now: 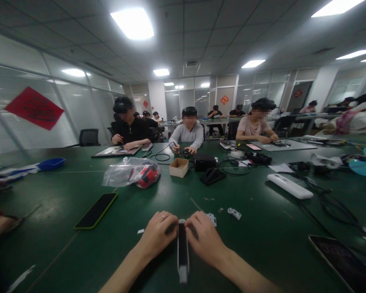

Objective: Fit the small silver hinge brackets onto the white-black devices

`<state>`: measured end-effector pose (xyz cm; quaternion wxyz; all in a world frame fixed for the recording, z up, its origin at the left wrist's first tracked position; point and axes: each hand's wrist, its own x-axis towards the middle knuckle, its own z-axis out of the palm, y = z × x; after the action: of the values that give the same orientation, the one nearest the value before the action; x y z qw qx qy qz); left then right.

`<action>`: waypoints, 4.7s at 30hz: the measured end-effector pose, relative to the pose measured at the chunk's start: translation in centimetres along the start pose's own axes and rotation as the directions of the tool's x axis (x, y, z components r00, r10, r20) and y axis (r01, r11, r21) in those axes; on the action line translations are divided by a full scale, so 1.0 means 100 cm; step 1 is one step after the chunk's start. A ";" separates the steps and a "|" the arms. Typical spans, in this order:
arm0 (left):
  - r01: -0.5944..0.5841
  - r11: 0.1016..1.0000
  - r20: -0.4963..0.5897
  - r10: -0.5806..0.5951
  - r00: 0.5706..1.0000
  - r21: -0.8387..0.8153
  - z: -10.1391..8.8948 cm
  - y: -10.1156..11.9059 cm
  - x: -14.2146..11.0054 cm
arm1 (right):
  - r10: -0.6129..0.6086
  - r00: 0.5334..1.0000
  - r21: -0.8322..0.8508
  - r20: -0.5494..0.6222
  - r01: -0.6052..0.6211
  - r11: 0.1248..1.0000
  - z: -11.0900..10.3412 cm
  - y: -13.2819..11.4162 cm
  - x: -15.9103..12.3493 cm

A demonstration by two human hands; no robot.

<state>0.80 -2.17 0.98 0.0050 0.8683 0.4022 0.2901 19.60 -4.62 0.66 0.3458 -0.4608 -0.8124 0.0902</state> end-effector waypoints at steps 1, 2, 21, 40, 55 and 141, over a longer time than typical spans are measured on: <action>0.033 0.999 0.026 -0.033 0.999 0.000 -0.002 -0.004 0.001 | 0.004 1.000 -0.038 -0.009 -0.004 0.999 -0.001 0.004 0.001; 0.067 0.998 0.056 -0.067 0.996 0.002 -0.004 -0.008 0.001 | 0.008 1.000 -0.074 -0.021 -0.009 0.997 -0.001 0.008 0.001; 0.280 0.944 0.267 -0.230 0.936 -0.171 -0.007 -0.020 0.005 | 0.051 0.996 -0.222 0.072 -0.034 0.974 -0.003 0.020 0.001; 0.255 0.937 0.230 -0.200 0.952 -0.241 0.003 -0.021 0.003 | 0.060 0.995 -0.224 0.085 -0.040 0.974 -0.004 0.019 0.002; 0.223 0.948 0.222 -0.173 0.959 -0.226 0.004 -0.022 0.001 | 0.053 0.995 -0.224 0.088 -0.032 0.974 -0.006 0.016 0.002; 0.248 0.969 0.310 -0.231 0.922 -0.016 -0.004 -0.018 0.005 | 0.603 0.754 -0.586 0.261 -0.372 0.720 -0.105 0.088 0.003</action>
<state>-0.46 -0.70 1.12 0.1264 0.8465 0.4917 0.1604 32.29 -1.24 4.54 -0.0133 -0.7040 -0.7069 0.0674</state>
